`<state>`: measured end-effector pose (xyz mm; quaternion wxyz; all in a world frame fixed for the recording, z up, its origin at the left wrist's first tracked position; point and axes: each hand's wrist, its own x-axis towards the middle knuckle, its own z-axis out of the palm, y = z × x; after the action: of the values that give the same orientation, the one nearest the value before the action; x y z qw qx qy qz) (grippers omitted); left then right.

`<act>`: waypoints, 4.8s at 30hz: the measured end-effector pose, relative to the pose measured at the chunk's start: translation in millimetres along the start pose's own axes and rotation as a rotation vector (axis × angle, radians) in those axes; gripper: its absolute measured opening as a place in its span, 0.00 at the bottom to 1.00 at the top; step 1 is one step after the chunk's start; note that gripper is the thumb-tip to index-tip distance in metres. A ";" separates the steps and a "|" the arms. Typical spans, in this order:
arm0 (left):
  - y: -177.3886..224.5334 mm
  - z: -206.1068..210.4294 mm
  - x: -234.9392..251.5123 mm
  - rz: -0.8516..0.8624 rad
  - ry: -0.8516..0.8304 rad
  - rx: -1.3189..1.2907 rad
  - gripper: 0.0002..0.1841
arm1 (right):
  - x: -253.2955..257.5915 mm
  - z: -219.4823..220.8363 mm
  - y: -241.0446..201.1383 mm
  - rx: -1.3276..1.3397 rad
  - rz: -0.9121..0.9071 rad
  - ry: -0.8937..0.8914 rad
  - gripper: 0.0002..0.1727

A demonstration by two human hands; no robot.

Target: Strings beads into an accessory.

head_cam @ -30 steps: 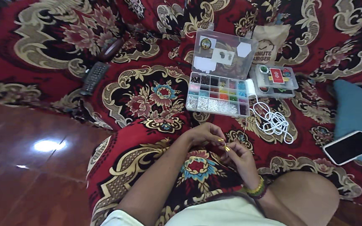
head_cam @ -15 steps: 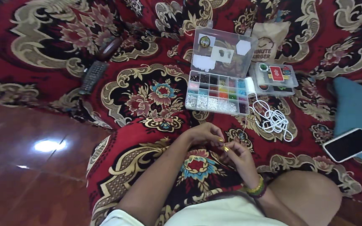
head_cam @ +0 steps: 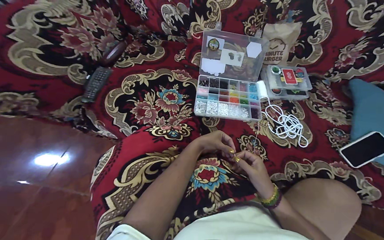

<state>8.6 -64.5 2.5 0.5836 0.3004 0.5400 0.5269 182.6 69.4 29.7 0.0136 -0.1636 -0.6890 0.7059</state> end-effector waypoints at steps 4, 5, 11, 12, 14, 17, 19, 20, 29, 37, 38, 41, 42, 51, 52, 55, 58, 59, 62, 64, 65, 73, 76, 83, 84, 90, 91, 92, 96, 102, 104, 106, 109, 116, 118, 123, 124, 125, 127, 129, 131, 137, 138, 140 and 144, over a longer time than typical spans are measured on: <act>0.1 -0.4 -0.5 0.003 -0.015 0.008 0.07 | 0.0 -0.4 -0.8 0.017 0.031 -0.011 0.08; 0.4 -0.6 -0.6 0.000 -0.017 0.008 0.07 | -0.3 -0.9 -1.7 0.027 0.040 -0.014 0.08; 1.3 -1.0 -1.6 -0.002 -0.027 0.029 0.06 | 0.0 -1.8 0.0 0.035 0.047 -0.023 0.08; 1.0 -1.1 -1.5 -0.001 -0.027 0.026 0.06 | 0.4 -2.0 0.5 0.031 0.049 -0.025 0.08; 0.8 -0.9 -1.5 -0.004 -0.028 0.015 0.06 | 1.1 -2.1 0.4 0.028 0.058 -0.027 0.08; 1.7 -1.3 -1.0 -0.019 -0.036 0.025 0.06 | 1.6 -1.9 -0.4 0.025 0.067 -0.030 0.08; 2.5 -1.5 0.0 -0.029 -0.043 0.037 0.06 | 2.0 -2.6 0.0 0.020 0.069 -0.033 0.08; 1.7 -1.9 0.5 -0.026 -0.051 0.043 0.06 | 2.1 -2.9 0.5 0.023 0.073 -0.036 0.07; -0.1 -3.1 2.1 0.016 -0.048 0.077 0.04 | 3.9 -3.6 -3.5 0.053 0.129 -0.036 0.07; -0.6 -4.5 0.0 0.061 0.026 0.057 0.06 | 5.9 -3.1 -7.8 0.070 0.160 -0.013 0.09; -1.7 -4.6 0.3 0.075 0.021 0.037 0.06 | 6.4 -3.0 -7.5 0.081 0.158 -0.017 0.09; -10.3 -8.3 3.9 0.147 -0.002 0.011 0.02 | 7.2 -3.2 -8.8 0.105 0.165 -0.027 0.09; -12.8 -9.6 5.0 0.177 -0.016 0.004 0.02 | 7.4 -2.9 -9.1 0.111 0.167 -0.025 0.09; -11.0 -4.5 5.1 0.197 0.028 -0.014 0.01 | 7.8 -1.6 -8.9 0.127 0.170 -0.025 0.09; -10.4 -3.7 4.9 0.197 0.038 -0.020 0.02 | 7.7 -1.7 -9.0 0.129 0.170 -0.024 0.10; -9.7 -1.5 4.1 0.196 0.068 -0.030 0.03 | 6.9 -1.2 -10.2 0.149 0.167 -0.025 0.12; -9.3 -2.1 4.4 0.192 0.076 -0.007 0.02 | 7.0 -0.3 -10.3 0.151 0.172 -0.040 0.13; -8.3 -1.8 4.3 0.186 0.079 0.004 0.01 | 7.1 -0.6 -10.3 0.147 0.175 -0.045 0.12; -7.8 -0.4 4.2 0.188 0.081 0.024 0.00 | 7.2 -1.7 -9.6 0.150 0.194 -0.057 0.13; -7.9 -0.1 4.0 0.192 0.093 0.050 0.01 | 7.2 -1.2 -10.7 0.150 0.205 -0.052 0.12; -7.2 0.0 3.7 0.191 0.101 0.069 0.01 | 7.4 -0.7 -10.8 0.142 0.199 -0.048 0.12; -1.5 -2.5 1.1 0.210 0.123 0.220 0.03 | 8.9 0.5 -5.5 0.073 0.148 -0.035 0.10; 1.2 -6.1 -0.2 0.246 0.121 0.233 0.04 | 9.2 0.4 -3.2 0.071 0.118 -0.045 0.09; 6.8 -14.8 -2.9 0.332 0.947 0.597 0.09 | 7.8 0.5 0.0 0.044 0.025 0.018 0.10; 4.8 -17.1 -2.8 0.335 1.071 0.731 0.09 | 8.0 0.1 0.1 0.038 0.010 0.029 0.10; -5.6 -21.5 1.3 0.201 1.219 1.022 0.13 | 7.7 1.1 3.6 0.051 -0.048 0.075 0.09; -5.5 -20.5 1.9 0.158 1.203 1.022 0.14 | 7.9 0.5 4.7 0.042 -0.050 0.079 0.09; -5.3 -19.8 2.2 0.125 1.186 1.017 0.15 | 8.0 -0.3 5.3 0.027 -0.047 0.081 0.10; -6.0 -20.2 4.4 0.057 1.143 0.994 0.16 | 7.3 -1.3 3.9 0.001 -0.034 0.079 0.10; -7.7 -22.6 6.7 0.102 1.142 0.971 0.12 | 6.4 -2.4 4.2 -0.002 -0.041 0.059 0.10; -8.9 -23.3 7.9 0.118 1.157 0.968 0.11 | 6.6 -2.5 3.4 0.000 -0.029 0.061 0.10; -9.2 -23.6 8.9 0.142 1.180 0.955 0.09 | 6.9 -2.7 2.5 0.001 -0.020 0.064 0.10; -8.5 -24.4 10.1 0.179 1.218 0.925 0.07 | 7.2 -2.7 1.6 -0.008 -0.016 0.060 0.10; -7.0 -22.4 9.8 0.444 1.245 0.897 0.05 | 6.7 -0.7 -0.8 0.018 -0.021 0.064 0.09; -3.7 -13.2 9.8 0.469 1.025 0.643 0.07 | 6.5 -0.5 -1.2 0.030 -0.038 0.080 0.09; -2.6 -0.9 9.5 0.158 0.380 -0.098 0.03 | 6.7 -1.1 1.7 0.033 -0.060 0.117 0.09; -0.4 0.9 8.0 0.115 0.329 -0.130 0.04 | 6.7 -0.7 1.4 0.037 -0.057 0.118 0.09; 2.2 1.9 6.2 0.078 0.291 -0.148 0.05 | 6.5 -0.1 0.8 0.039 -0.053 0.115 0.09; 5.9 2.5 3.5 0.020 0.239 -0.159 0.05 | 6.8 1.0 -0.3 0.044 -0.044 0.107 0.09; 6.1 2.6 2.3 0.005 0.189 -0.151 0.06 | 6.3 2.8 -2.4 0.046 -0.024 0.096 0.08; 2.6 1.4 2.5 0.032 0.144 -0.144 0.07 | 5.7 4.8 -4.9 0.041 -0.008 0.084 0.08; 1.0 -1.5 3.2 0.045 0.091 -0.181 0.09 | 5.7 3.1 -3.6 0.062 0.007 0.065 0.07; -0.1 -1.8 3.6 0.045 0.088 -0.186 0.09 | 5.5 3.1 -3.8 0.065 0.007 0.065 0.07; -1.5 -2.1 4.1 0.032 0.083 -0.180 0.08 | 5.3 2.9 -3.6 0.072 0.002 0.058 0.07; -0.7 -2.0 3.3 0.007 0.062 -0.142 0.09 | 5.7 3.3 -2.5 0.083 0.015 0.050 0.07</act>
<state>6.5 -62.0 0.3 0.5845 0.2436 0.5182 0.5749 175.9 67.7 31.0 0.0322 -0.1855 -0.6575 0.7296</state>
